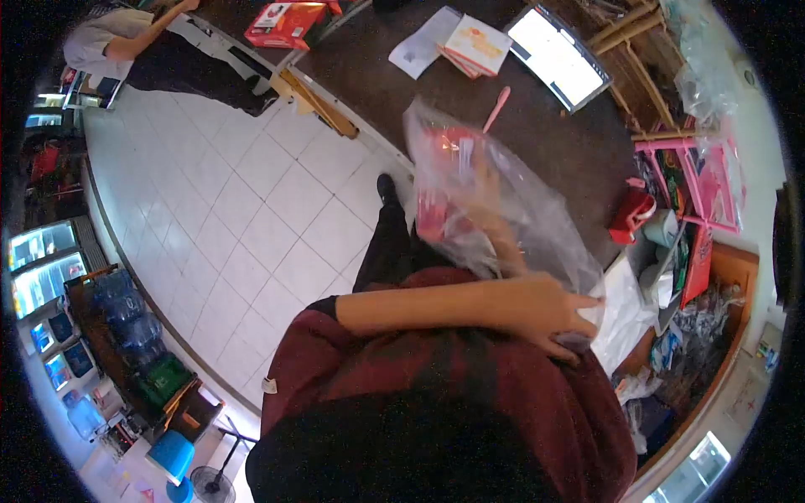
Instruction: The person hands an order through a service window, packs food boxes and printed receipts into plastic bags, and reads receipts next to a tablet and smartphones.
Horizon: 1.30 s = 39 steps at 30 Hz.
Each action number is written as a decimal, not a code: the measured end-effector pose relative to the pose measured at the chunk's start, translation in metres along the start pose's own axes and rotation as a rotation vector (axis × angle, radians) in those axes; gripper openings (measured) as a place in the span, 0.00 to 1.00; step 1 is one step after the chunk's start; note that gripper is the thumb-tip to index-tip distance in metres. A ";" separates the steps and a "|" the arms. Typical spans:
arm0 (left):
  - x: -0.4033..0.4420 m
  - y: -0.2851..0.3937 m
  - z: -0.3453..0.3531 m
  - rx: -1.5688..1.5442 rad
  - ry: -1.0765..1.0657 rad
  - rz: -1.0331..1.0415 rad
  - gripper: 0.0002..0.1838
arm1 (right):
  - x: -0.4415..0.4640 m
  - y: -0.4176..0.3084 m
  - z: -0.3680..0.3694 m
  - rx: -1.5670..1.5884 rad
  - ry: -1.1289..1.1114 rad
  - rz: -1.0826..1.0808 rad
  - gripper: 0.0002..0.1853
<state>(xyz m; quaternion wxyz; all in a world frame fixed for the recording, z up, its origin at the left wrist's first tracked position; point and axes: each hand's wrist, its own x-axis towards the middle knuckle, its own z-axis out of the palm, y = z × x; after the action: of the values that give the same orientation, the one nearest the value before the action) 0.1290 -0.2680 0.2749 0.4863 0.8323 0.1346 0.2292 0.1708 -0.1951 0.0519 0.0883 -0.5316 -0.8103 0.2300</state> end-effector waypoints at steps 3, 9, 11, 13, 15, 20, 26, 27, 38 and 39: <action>-0.049 0.002 -0.041 0.306 0.329 -0.044 0.24 | 0.017 0.003 -0.016 0.078 0.030 0.016 0.35; -0.123 -0.144 0.024 -0.295 1.402 -0.655 0.23 | 0.021 -0.040 -0.094 1.422 -0.073 0.385 0.36; -0.130 -0.141 0.042 -0.530 1.217 -0.716 0.23 | 0.027 -0.036 -0.093 1.376 0.013 0.434 0.34; -0.143 -0.138 0.043 -0.338 0.664 -0.950 0.23 | 0.036 -0.029 -0.092 1.257 0.098 0.455 0.32; -0.143 -0.147 0.064 -0.342 0.489 -0.933 0.22 | 0.051 -0.019 -0.091 1.174 0.158 0.441 0.30; -0.114 -0.213 0.112 0.577 0.190 -0.288 0.19 | 0.081 -0.008 -0.089 1.131 0.260 0.219 0.28; -0.113 -0.223 0.055 -0.142 0.214 -0.615 0.25 | 0.069 -0.039 -0.130 0.762 0.244 0.309 0.37; -0.136 -0.231 0.047 -0.448 0.331 -0.551 0.24 | 0.064 -0.046 -0.141 0.724 0.183 0.369 0.40; -0.069 -0.210 -0.006 -2.003 0.745 0.264 0.28 | 0.047 -0.076 -0.111 0.045 0.170 0.082 0.46; -0.071 -0.222 0.004 -2.087 0.611 0.511 0.28 | 0.041 -0.078 -0.108 0.039 0.152 0.068 0.46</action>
<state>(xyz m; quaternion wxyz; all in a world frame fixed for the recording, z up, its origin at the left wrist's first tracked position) 0.0701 -0.1938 0.0623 0.8318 -0.0724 -0.1851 0.5182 0.1316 -0.1538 0.1789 0.1520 -0.5728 -0.7782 0.2076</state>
